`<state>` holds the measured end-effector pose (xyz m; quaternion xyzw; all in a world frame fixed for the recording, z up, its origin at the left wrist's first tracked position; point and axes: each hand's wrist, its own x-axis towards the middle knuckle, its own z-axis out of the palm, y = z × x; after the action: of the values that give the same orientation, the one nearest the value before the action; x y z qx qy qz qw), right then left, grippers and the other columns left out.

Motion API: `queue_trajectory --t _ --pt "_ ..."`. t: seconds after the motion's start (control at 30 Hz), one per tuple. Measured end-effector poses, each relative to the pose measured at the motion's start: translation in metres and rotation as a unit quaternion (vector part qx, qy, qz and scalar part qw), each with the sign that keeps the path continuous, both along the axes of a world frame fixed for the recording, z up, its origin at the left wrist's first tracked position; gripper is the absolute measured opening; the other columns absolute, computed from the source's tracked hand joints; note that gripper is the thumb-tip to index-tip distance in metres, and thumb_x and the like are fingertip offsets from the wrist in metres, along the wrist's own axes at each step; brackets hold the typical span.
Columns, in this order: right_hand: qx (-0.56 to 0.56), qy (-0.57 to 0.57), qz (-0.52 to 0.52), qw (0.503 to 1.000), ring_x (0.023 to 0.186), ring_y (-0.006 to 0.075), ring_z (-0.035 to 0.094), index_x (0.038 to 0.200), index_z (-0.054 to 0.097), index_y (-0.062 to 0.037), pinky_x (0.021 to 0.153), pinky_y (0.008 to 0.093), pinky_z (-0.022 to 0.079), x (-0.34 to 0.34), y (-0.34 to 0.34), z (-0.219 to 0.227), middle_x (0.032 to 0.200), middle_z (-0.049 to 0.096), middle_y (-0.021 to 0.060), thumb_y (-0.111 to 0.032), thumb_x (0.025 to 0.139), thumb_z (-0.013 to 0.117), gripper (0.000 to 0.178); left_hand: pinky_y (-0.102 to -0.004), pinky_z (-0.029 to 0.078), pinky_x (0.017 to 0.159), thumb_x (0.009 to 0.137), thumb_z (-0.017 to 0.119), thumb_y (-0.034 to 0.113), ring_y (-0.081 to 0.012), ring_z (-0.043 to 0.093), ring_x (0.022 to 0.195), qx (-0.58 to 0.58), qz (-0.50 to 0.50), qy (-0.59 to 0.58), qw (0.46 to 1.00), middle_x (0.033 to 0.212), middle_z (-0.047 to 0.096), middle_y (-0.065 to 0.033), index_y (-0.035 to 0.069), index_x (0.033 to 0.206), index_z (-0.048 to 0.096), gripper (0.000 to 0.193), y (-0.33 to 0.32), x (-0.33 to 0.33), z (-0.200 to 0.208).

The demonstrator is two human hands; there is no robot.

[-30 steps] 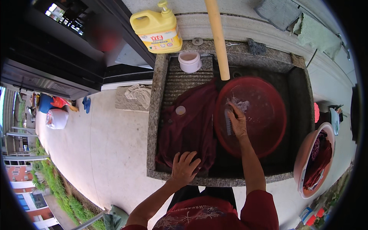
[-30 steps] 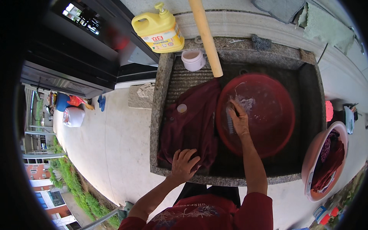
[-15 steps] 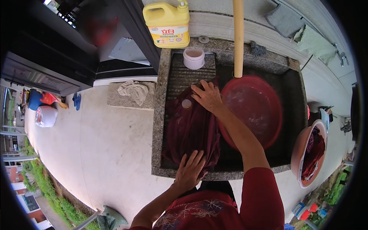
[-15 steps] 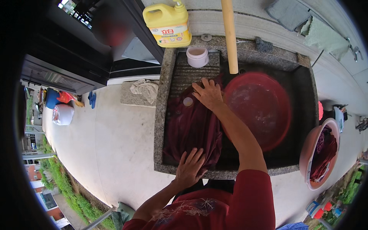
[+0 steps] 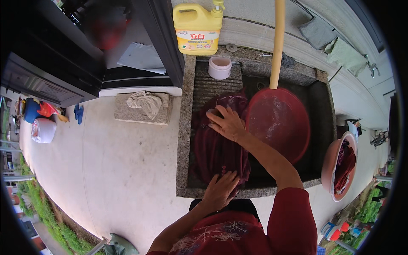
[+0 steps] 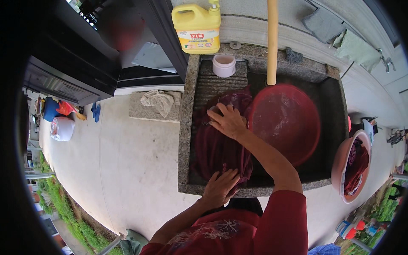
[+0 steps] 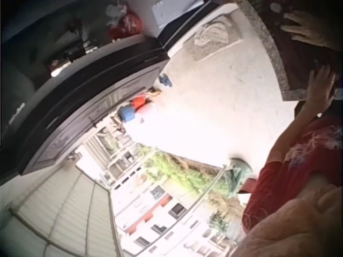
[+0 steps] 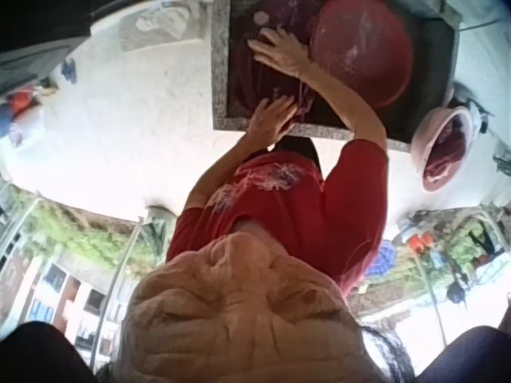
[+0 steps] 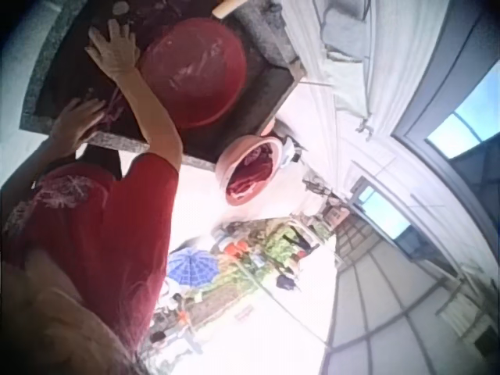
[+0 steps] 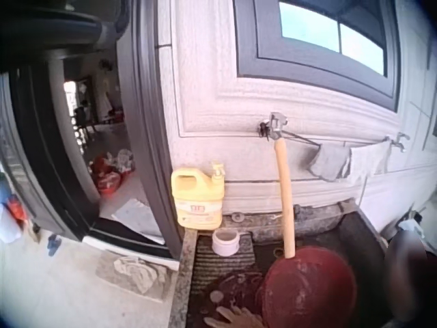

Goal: The person washes a maroon shirt by hand in a red basin filled with soapy water. They scrub the fabric against a stone washboard, rinse the item in the basin, and wring out the excess water. The cleaned shirt is then placed into a separate pink basin containing other wet laundry.

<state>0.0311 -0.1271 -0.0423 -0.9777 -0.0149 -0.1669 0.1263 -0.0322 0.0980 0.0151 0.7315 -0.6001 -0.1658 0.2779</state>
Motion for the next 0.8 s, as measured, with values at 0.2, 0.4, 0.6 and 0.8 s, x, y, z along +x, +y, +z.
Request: queue_trajectory --t 0.2,0.4,0.6,0.8 --pt "-0.047 -0.022 0.101 0.994 0.084 0.0236 0.053 0.118 0.054 -0.0282 0.066 0.0375 0.046 -0.013 0.003 0.003 0.115 0.046 0.0076 -0.037 0.071 0.075 0.052 -0.0461 0.036 0.096 0.082 0.064 0.023 -0.0238 0.048 0.12 0.044 -0.032 0.029 0.998 0.132 0.05 -0.0079 0.009 0.127 0.05 0.05 0.001 0.003 0.009" --pt "-0.031 -0.015 -0.172 0.985 0.089 0.029 0.052 0.119 0.055 -0.023 0.071 0.0436 0.049 0.053 -0.059 -0.028 0.112 0.046 0.0082 -0.033 0.082 0.066 0.04 -0.0407 0.042 0.079 0.074 0.069 0.012 -0.0257 0.058 0.087 -0.079 0.074 0.091 0.99 0.09 0.059 -0.0069 0.009 0.088 0.057 0.019 -0.003 -0.013 -0.01" --pt "0.023 0.071 0.221 0.972 0.084 0.0254 0.051 0.12 0.055 -0.0259 0.068 0.0421 0.047 -0.053 0.048 0.019 0.113 0.046 0.0071 -0.036 0.08 0.069 0.043 -0.0374 0.035 0.052 0.071 0.071 0.018 -0.0236 0.05 0.055 -0.085 0.135 0.079 0.984 0.057 0.045 -0.0049 0.01 0.058 0.045 0.03 0.036 0.011 0.018" --pt "-0.079 0.048 -0.147 0.985 0.09 0.0314 0.056 0.121 0.052 -0.0224 0.07 0.0448 0.052 0.034 -0.093 -0.034 0.113 0.046 0.0111 -0.034 0.079 0.069 0.047 -0.0377 0.035 0.048 0.067 0.072 0.012 -0.0264 0.047 0.049 -0.055 0.154 0.087 0.983 0.053 0.045 -0.007 0.009 0.055 0.045 0.029 0.055 0.024 0.04"
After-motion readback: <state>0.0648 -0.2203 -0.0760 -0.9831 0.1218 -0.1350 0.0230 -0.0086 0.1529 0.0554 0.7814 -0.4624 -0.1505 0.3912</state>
